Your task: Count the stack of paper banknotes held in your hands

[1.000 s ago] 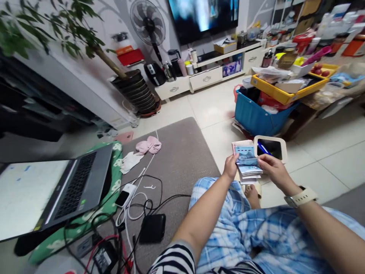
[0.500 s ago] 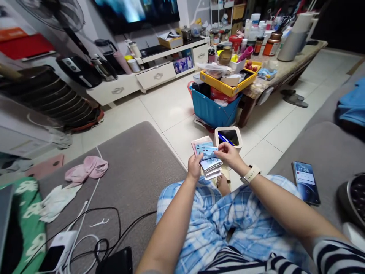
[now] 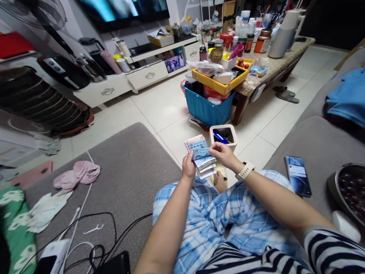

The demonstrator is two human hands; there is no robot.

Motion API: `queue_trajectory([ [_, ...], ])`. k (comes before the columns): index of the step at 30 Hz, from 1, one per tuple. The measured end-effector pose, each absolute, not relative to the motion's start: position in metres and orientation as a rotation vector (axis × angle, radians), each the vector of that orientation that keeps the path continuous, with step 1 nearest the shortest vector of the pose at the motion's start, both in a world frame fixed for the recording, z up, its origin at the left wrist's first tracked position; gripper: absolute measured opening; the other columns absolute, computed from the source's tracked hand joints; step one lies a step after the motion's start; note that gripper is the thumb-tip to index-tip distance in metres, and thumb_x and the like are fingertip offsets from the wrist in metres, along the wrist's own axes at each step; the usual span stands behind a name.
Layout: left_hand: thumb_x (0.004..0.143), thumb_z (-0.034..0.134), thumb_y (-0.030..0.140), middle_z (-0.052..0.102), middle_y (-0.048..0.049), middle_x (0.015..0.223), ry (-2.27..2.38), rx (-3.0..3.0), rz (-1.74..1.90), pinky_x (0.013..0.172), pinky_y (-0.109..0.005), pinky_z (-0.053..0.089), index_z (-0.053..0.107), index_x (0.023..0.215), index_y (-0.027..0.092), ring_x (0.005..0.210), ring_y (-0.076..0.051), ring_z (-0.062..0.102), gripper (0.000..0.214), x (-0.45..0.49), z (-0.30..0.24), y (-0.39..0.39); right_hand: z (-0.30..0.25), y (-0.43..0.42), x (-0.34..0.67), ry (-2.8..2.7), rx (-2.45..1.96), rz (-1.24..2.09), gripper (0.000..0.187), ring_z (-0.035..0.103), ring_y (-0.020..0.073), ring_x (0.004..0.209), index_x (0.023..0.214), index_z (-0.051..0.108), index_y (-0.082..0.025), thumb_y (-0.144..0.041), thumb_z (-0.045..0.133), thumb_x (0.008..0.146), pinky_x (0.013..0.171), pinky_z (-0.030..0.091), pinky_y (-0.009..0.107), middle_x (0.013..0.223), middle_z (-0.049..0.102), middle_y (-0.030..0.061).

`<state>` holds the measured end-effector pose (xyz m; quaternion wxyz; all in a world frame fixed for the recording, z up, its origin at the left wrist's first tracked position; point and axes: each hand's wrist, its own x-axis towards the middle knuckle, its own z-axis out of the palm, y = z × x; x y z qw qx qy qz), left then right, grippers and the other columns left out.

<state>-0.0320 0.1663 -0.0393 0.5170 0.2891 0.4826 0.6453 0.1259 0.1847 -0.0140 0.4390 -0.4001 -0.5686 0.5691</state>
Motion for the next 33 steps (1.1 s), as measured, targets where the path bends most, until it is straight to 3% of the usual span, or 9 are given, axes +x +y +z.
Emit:
queue_trajectory([
  [13, 0.069, 0.062, 0.04, 0.068, -0.0039, 0.065, 1.153, 0.655, 1.529, 0.071, -0.031, 0.049, 0.067, 0.062, 0.015, 0.07, -0.019, 0.063, 0.027, -0.032, -0.045, 0.167, -0.015, 0.185, 0.126, -1.399, -0.988, 1.435, 0.025, 0.05, 0.0124, 0.064, 0.08, 0.056, -0.018, -0.04, 0.062, 0.074, 0.061, 0.04, 0.026, 0.071, 0.057, -0.0004],
  [24, 0.066, 0.065, 0.039, 0.068, -0.0029, 0.067, 1.13, 0.648, 1.562, 0.069, -0.029, 0.048, 0.067, 0.063, 0.016, 0.069, -0.018, 0.063, 0.024, -0.034, -0.053, 0.169, -0.01, 0.183, 0.126, -1.426, -0.971, 1.422, 0.028, 0.044, 0.0112, 0.057, 0.074, 0.056, -0.018, -0.045, 0.058, 0.077, 0.056, 0.036, 0.025, 0.063, 0.052, -0.0016],
  [28, 0.065, 0.066, 0.04, 0.07, -0.0044, 0.071, 1.132, 0.622, 1.515, 0.073, -0.032, 0.049, 0.069, 0.067, 0.016, 0.077, -0.022, 0.065, 0.024, -0.032, -0.049, 0.167, -0.01, 0.183, 0.127, -1.473, -0.997, 1.421, 0.034, 0.044, 0.0114, 0.055, 0.071, 0.057, -0.017, -0.049, 0.051, 0.082, 0.055, 0.036, 0.025, 0.063, 0.057, 0.0007],
  [33, 0.062, 0.069, 0.041, 0.07, -0.0052, 0.077, 1.059, 0.633, 1.459, 0.079, -0.034, 0.049, 0.07, 0.074, 0.017, 0.085, -0.024, 0.065, 0.027, -0.032, -0.049, 0.166, -0.021, 0.189, 0.128, -1.42, -1.126, 1.29, 0.032, 0.047, 0.0126, 0.06, 0.074, 0.054, -0.019, -0.047, 0.067, 0.069, 0.058, 0.039, 0.026, 0.066, 0.055, -0.0005],
])
